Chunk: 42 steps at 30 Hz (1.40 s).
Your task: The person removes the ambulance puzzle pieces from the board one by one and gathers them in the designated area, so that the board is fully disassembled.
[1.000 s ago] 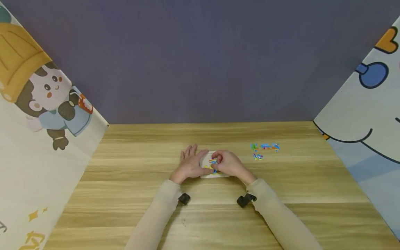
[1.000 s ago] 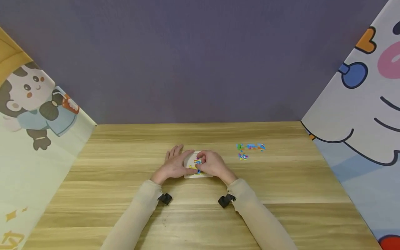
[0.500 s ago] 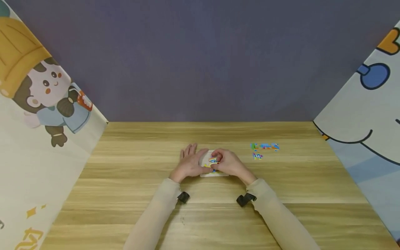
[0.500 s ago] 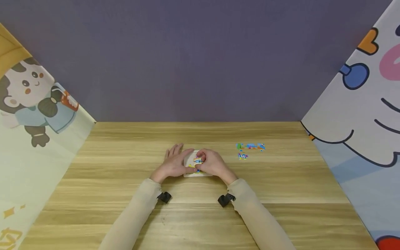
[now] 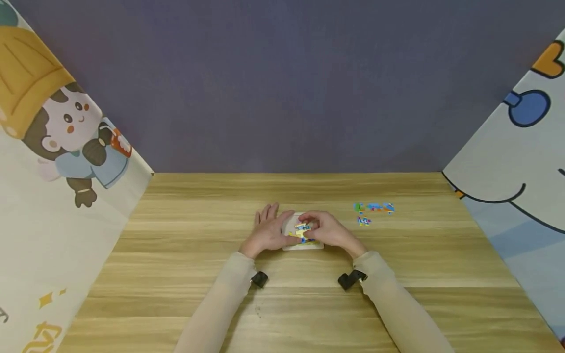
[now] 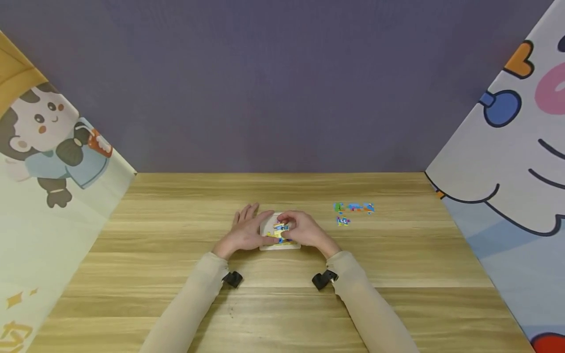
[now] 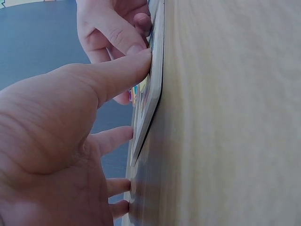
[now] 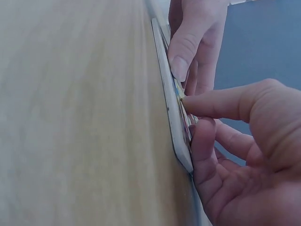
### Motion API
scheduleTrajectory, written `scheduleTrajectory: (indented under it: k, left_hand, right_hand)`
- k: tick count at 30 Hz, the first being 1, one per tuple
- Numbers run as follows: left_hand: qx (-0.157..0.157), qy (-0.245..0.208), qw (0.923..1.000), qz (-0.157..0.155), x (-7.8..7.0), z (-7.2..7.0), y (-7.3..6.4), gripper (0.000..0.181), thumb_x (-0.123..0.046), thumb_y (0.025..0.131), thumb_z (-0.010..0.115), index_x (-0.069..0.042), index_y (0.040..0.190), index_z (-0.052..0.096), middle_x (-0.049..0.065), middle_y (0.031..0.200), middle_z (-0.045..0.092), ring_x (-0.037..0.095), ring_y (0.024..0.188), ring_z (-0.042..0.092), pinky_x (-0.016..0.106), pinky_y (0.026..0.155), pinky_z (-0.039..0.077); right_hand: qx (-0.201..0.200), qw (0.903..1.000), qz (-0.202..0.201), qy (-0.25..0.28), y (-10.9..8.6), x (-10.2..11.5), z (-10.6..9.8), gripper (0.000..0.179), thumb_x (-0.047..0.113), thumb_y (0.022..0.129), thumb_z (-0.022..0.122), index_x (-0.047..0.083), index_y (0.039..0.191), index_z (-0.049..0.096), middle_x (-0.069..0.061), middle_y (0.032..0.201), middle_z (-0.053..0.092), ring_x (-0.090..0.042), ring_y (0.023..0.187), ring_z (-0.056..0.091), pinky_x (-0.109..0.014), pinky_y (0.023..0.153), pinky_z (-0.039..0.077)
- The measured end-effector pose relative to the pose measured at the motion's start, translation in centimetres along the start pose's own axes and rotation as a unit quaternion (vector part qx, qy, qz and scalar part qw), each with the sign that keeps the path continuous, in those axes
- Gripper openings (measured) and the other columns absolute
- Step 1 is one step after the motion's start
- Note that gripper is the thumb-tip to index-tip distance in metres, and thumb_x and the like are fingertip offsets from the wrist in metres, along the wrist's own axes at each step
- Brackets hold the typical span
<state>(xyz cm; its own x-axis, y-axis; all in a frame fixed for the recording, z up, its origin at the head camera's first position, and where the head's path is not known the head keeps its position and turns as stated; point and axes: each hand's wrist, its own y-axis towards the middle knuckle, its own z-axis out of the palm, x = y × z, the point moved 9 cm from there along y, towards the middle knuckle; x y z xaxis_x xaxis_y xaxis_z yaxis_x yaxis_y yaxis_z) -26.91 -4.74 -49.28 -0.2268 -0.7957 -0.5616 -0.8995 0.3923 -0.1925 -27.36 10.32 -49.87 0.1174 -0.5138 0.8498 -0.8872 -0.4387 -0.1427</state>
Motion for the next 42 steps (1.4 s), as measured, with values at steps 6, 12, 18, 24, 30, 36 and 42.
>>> scheduleTrajectory:
  k: [6, 12, 18, 24, 30, 36, 42]
  left_hand:
    - [0.004, 0.0, 1.0, -0.001, -0.12, -0.07, -0.07, 0.086, -0.055, 0.091, 0.078, -0.023, 0.163, 0.044, 0.021, 0.179, 0.011, 0.045, 0.166, 0.002, 0.07, 0.131, -0.003]
    - [0.0, 0.004, 1.0, 0.0, -0.2, -0.14, -0.01, 0.085, -0.055, 0.091, 0.077, -0.023, 0.163, 0.045, 0.021, 0.178, 0.012, 0.045, 0.165, 0.003, 0.07, 0.131, -0.002]
    - [0.0, -0.001, 1.0, 0.001, -0.17, -0.08, 0.04, 0.085, -0.054, 0.091, 0.078, -0.022, 0.163, 0.045, 0.021, 0.178, 0.012, 0.045, 0.165, 0.003, 0.07, 0.131, -0.002]
    - [0.001, 0.001, 1.0, 0.001, -0.04, -0.04, 0.08, 0.085, -0.055, 0.092, 0.077, -0.023, 0.163, 0.044, 0.021, 0.178, 0.012, 0.045, 0.165, 0.004, 0.07, 0.131, -0.002]
    - [0.002, 0.007, 1.0, 0.0, 0.11, 0.09, 0.07, 0.086, -0.055, 0.092, 0.077, -0.024, 0.164, 0.043, 0.02, 0.179, 0.011, 0.044, 0.166, 0.003, 0.069, 0.132, -0.002]
    - [-0.001, 0.005, 1.0, 0.002, -0.06, -0.01, -0.01, 0.085, -0.054, 0.092, 0.077, -0.023, 0.163, 0.044, 0.021, 0.178, 0.012, 0.045, 0.165, 0.004, 0.07, 0.131, -0.001]
    - [-0.009, 0.004, 1.0, 0.0, -0.06, -0.15, -0.01, 0.084, -0.054, 0.091, 0.078, -0.023, 0.162, 0.046, 0.022, 0.177, 0.015, 0.045, 0.165, 0.006, 0.069, 0.132, 0.0]
  right_hand:
    - [0.002, 0.9999, 0.005, 0.009, -0.16, 0.18, -0.06, 0.048, 0.003, 0.093, 0.075, 0.003, 0.14, 0.066, -0.008, 0.093, 0.069, -0.014, 0.063, 0.049, -0.023, 0.053, 0.039]
    - [0.002, 0.9999, 0.002, 0.012, -0.07, 0.21, -0.05, 0.049, 0.004, 0.092, 0.076, 0.004, 0.14, 0.066, -0.009, 0.095, 0.07, -0.013, 0.062, 0.048, -0.023, 0.051, 0.038]
    - [0.0, 0.9998, 0.01, 0.018, 0.04, -0.27, 0.03, 0.042, 0.01, 0.093, 0.08, 0.011, 0.134, 0.071, -0.009, 0.108, 0.075, -0.014, 0.062, 0.05, -0.024, 0.053, 0.041]
    - [0.003, 0.9995, 0.015, 0.026, 0.02, -0.55, 0.03, 0.038, 0.011, 0.094, 0.08, 0.011, 0.131, 0.074, 0.001, 0.071, 0.066, -0.012, 0.055, 0.045, -0.024, 0.05, 0.039]
    - [0.008, 0.9997, 0.011, 0.021, 0.09, -0.64, 0.21, 0.038, 0.013, 0.094, 0.08, 0.011, 0.132, 0.073, 0.004, 0.059, 0.053, -0.009, 0.049, 0.039, -0.022, 0.047, 0.035]
    - [-0.021, 0.9997, 0.007, 0.009, -0.08, -0.46, -0.18, 0.046, 0.014, 0.094, 0.082, 0.006, 0.137, 0.069, -0.01, 0.109, 0.077, -0.011, 0.063, 0.054, -0.024, 0.051, 0.043]
    - [-0.03, 0.9994, -0.013, -0.005, -0.31, 0.04, 0.03, 0.041, 0.014, 0.097, 0.079, 0.009, 0.137, 0.071, -0.006, 0.093, 0.077, -0.009, 0.051, 0.047, -0.022, 0.047, 0.04]
